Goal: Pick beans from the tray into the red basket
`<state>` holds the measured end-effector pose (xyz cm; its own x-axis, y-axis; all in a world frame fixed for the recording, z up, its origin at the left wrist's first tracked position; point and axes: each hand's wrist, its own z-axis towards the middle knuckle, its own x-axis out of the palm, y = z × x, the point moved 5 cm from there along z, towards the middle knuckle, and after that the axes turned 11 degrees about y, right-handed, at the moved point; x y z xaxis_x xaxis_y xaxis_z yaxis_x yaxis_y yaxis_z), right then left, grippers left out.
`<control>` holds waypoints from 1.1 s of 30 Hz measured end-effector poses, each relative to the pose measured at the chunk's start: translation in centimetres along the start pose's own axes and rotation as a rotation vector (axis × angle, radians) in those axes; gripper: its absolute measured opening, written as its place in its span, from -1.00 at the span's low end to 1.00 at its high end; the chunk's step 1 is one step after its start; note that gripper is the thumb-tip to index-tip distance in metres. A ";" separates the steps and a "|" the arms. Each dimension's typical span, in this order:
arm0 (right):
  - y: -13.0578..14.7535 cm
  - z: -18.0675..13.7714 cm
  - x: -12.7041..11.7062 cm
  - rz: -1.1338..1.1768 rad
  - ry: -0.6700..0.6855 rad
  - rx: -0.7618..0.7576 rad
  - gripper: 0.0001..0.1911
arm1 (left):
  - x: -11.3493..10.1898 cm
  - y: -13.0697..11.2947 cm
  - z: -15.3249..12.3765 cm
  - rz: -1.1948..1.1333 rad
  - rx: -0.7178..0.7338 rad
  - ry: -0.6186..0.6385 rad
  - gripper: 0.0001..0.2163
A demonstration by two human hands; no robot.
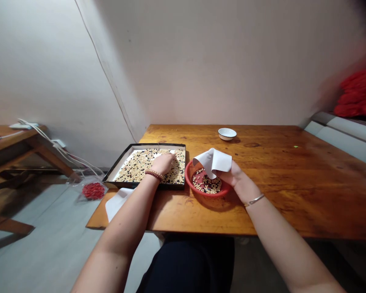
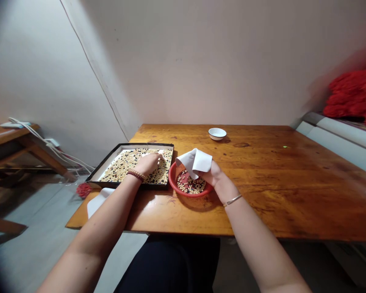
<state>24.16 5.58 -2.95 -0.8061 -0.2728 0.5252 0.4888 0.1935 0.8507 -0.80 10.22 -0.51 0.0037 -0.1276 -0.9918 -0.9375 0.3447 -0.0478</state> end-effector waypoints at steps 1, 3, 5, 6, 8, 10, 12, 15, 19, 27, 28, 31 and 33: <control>0.0 0.0 0.0 0.004 0.001 0.003 -0.81 | -0.3 0.2 -0.2 0.013 -0.043 -0.015 -0.69; 0.0 0.0 0.2 0.015 0.012 0.002 -0.83 | -0.8 0.4 -0.6 0.037 -0.105 -0.040 -0.74; 0.1 0.0 0.4 0.019 0.019 -0.006 -0.83 | -1.1 0.5 -0.7 0.037 -0.121 -0.075 -0.75; 0.2 0.0 0.4 0.014 0.018 -0.012 -0.83 | -1.0 0.4 -0.6 0.028 -0.106 -0.084 -0.73; 0.3 0.0 0.5 0.002 0.014 -0.016 -0.83 | -0.7 0.3 -0.3 0.004 -0.058 -0.063 -0.71; 0.2 -0.1 0.6 0.026 0.003 0.003 -0.84 | -0.4 0.1 -0.1 -0.014 -0.024 -0.016 -0.70; 0.2 -0.2 0.7 0.092 -0.016 0.030 -0.87 | -0.3 0.1 0.0 -0.017 -0.034 0.006 -0.70; 0.1 -0.3 0.8 0.165 -0.035 0.041 -0.88 | -0.5 0.0 -0.2 -0.008 -0.073 0.014 -0.72; 0.1 -0.1 0.5 0.157 -0.021 0.033 -0.84 | -0.7 -0.4 -0.5 0.012 -0.107 0.045 -0.75; -0.3 0.2 -0.5 0.174 0.009 0.005 -0.87 | -0.6 -0.8 -0.5 0.040 -0.118 0.059 -0.73; -0.4 0.4 -0.5 0.181 0.020 -0.008 -0.87 | -0.7 -0.8 -0.5 0.046 -0.114 0.051 -0.73; -0.6 0.8 -1.0 0.122 0.033 -0.053 -0.87 | -1.0 -1.2 -0.6 0.059 -0.089 0.017 -0.73; -0.5 1.0 -1.4 -0.008 0.061 -0.094 -0.82 | -1.2 -1.6 -0.7 0.071 -0.072 -0.011 -0.73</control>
<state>24.73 6.82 -4.19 -0.7896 -0.3316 0.5163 0.5139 0.1022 0.8517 0.49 9.15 0.87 -0.0603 -0.0951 -0.9936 -0.9582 0.2845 0.0309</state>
